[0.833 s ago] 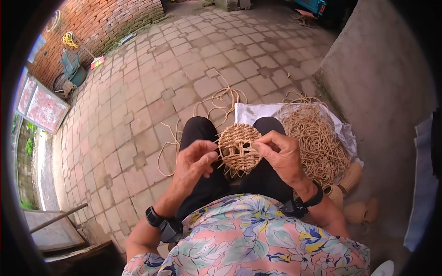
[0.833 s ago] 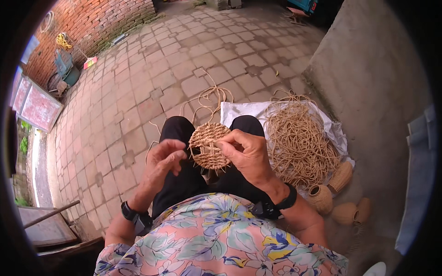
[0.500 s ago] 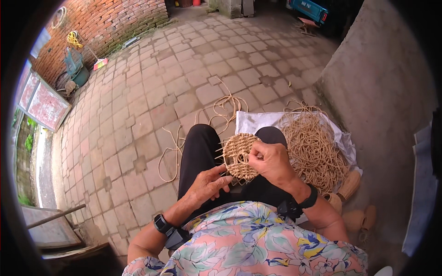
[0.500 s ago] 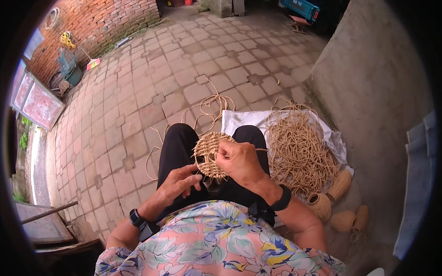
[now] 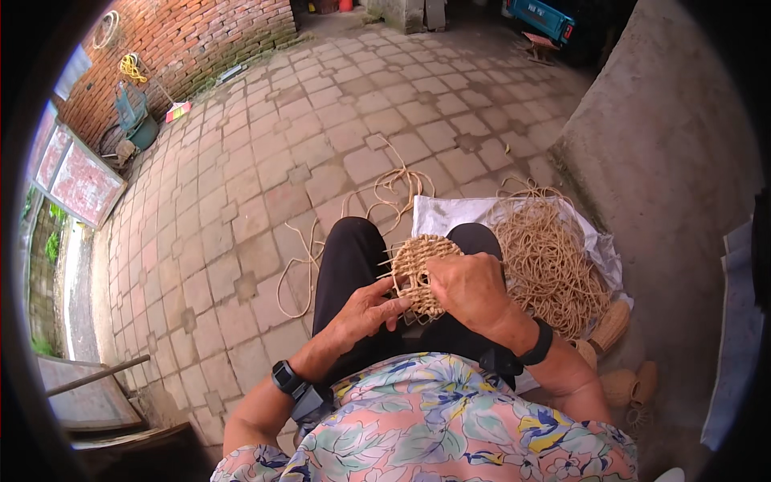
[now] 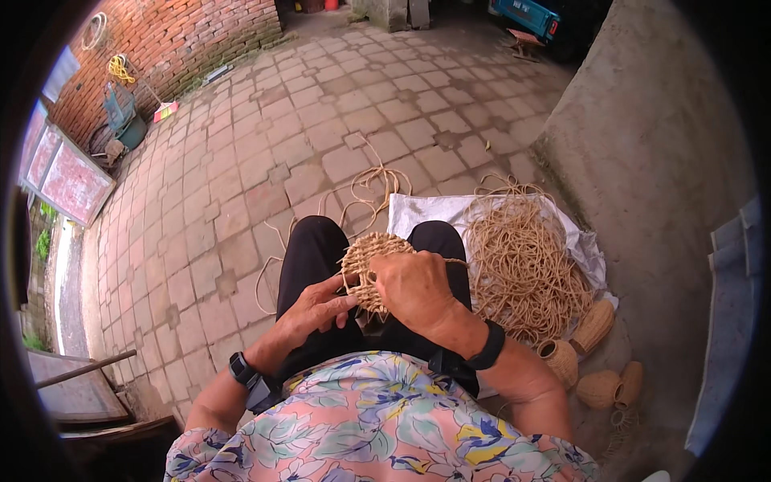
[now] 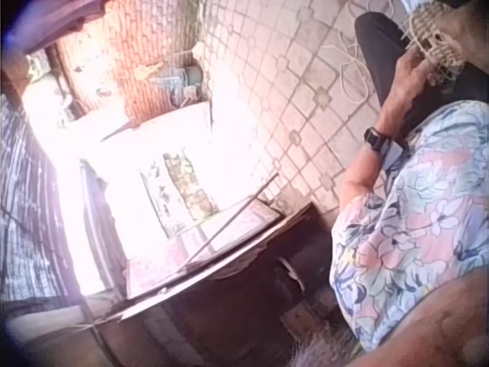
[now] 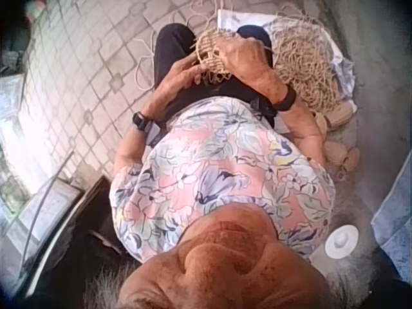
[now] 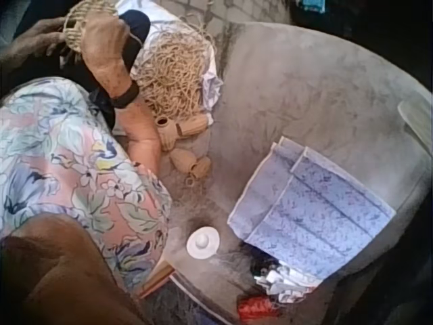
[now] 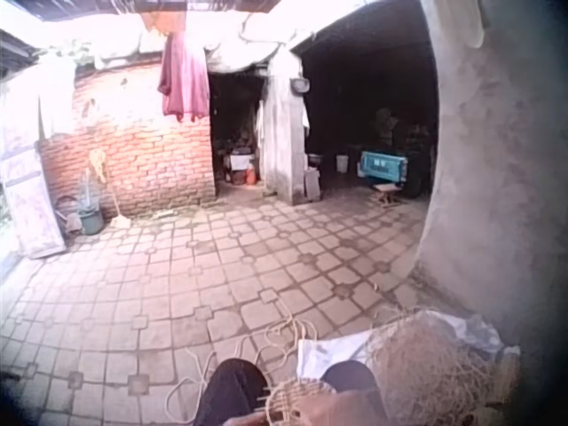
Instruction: Weaving a circular base for a basket or coaster using fiber material.
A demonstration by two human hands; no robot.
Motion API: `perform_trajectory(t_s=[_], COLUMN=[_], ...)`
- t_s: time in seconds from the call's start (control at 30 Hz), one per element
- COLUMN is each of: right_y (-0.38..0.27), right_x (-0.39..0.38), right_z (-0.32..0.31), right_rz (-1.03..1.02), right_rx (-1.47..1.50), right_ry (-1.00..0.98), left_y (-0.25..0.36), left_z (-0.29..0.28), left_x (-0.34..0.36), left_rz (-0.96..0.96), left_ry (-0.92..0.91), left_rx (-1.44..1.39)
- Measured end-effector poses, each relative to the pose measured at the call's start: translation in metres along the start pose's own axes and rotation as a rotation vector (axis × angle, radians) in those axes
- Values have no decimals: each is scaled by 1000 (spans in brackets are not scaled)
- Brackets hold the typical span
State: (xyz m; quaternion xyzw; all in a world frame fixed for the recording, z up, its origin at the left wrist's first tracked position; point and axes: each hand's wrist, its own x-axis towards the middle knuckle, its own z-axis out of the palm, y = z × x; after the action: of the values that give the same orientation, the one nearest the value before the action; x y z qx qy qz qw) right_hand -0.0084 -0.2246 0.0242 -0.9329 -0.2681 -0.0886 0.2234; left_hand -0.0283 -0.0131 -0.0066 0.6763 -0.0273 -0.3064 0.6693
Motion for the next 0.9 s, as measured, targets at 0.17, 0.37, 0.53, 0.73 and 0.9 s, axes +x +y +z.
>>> perform_trajectory(t_s=[0.17,0.37,0.53,0.73,0.9], right_y=[-8,-12,-8,-2,-14], right_x=[14,17,4,-10,-3], right_z=[-4,9,18,14,21], right_rz=[-66,-194,-51,-29,-44], right_rx=[-78,-37,22,-60,31], right_ry=[-68,-58,-59,16,48], left_y=[-10,-27,-27,-25,-19], left_z=[-17,-18,-12,0,7], left_x=[14,27,18,21,6], left_rz=[-130,-203,-174,-188,-215], left_ry=[-127,-304,-267,-179,-9], left_rx=[-188,-359,-456,-569,-658])
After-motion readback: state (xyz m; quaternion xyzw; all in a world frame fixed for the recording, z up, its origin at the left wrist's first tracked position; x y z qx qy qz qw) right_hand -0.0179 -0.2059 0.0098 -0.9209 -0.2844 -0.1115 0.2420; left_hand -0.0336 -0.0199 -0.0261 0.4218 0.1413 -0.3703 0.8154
